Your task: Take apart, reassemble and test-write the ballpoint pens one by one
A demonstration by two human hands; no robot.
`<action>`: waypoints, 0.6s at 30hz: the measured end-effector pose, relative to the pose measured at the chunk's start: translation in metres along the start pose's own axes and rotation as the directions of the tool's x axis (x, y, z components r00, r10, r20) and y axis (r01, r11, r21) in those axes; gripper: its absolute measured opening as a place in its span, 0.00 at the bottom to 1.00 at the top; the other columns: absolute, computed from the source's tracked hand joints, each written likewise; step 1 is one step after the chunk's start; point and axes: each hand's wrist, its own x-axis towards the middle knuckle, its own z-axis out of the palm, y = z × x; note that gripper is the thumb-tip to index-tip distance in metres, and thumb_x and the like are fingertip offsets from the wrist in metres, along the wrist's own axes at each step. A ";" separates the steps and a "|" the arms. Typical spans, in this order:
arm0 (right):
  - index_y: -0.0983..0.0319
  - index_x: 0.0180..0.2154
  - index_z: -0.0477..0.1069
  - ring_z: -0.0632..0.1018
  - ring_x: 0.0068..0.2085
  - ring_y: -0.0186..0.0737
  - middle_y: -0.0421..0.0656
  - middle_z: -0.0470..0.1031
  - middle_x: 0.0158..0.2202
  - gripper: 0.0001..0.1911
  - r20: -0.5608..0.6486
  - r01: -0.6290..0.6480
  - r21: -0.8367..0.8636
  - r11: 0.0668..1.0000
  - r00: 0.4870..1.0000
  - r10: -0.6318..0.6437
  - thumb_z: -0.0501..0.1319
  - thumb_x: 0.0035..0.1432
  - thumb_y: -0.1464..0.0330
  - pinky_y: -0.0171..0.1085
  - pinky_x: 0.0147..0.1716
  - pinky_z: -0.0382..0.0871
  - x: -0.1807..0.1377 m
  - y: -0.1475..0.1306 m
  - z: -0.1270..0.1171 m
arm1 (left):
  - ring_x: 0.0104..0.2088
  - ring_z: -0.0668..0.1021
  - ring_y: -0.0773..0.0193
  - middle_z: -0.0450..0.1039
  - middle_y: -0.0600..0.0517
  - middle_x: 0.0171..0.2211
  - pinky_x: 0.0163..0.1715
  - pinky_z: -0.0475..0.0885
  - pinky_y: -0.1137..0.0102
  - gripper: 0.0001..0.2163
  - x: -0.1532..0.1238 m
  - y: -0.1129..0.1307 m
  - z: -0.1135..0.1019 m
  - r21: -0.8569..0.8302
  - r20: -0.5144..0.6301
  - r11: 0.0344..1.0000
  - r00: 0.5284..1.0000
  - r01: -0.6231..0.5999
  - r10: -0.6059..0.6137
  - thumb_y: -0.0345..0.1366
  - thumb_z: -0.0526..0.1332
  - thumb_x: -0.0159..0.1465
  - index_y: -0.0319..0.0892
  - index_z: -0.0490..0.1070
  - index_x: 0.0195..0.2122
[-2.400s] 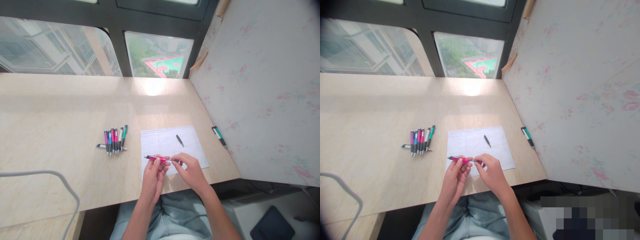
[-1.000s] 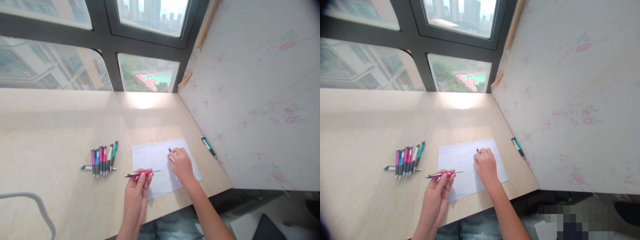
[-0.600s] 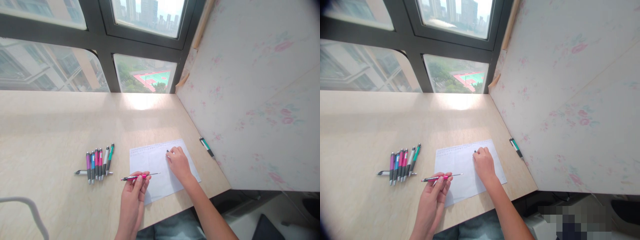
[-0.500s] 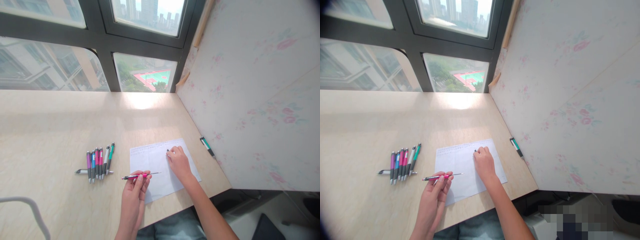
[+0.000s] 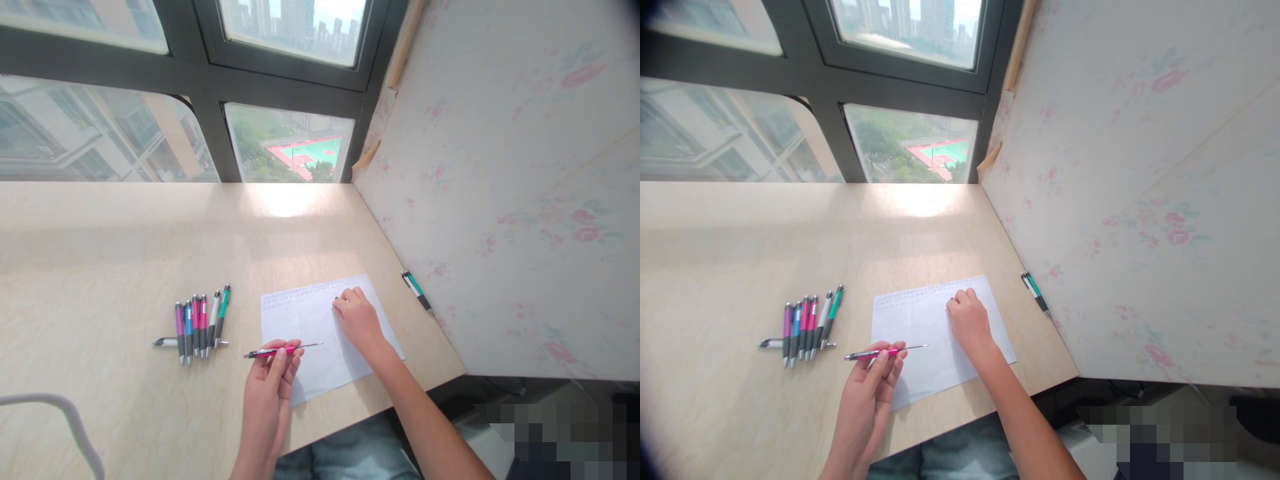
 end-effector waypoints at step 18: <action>0.59 0.40 0.74 0.73 0.39 0.41 0.43 0.74 0.36 0.07 0.071 0.043 0.437 0.898 0.994 -0.082 0.57 0.66 0.66 0.38 0.39 0.67 -0.063 -0.041 -0.053 | 0.37 0.81 0.64 0.79 0.46 0.39 0.42 0.76 0.72 0.15 -0.007 -0.013 0.012 0.108 0.155 0.991 0.983 0.082 -0.098 0.37 0.72 0.53 0.38 0.72 0.39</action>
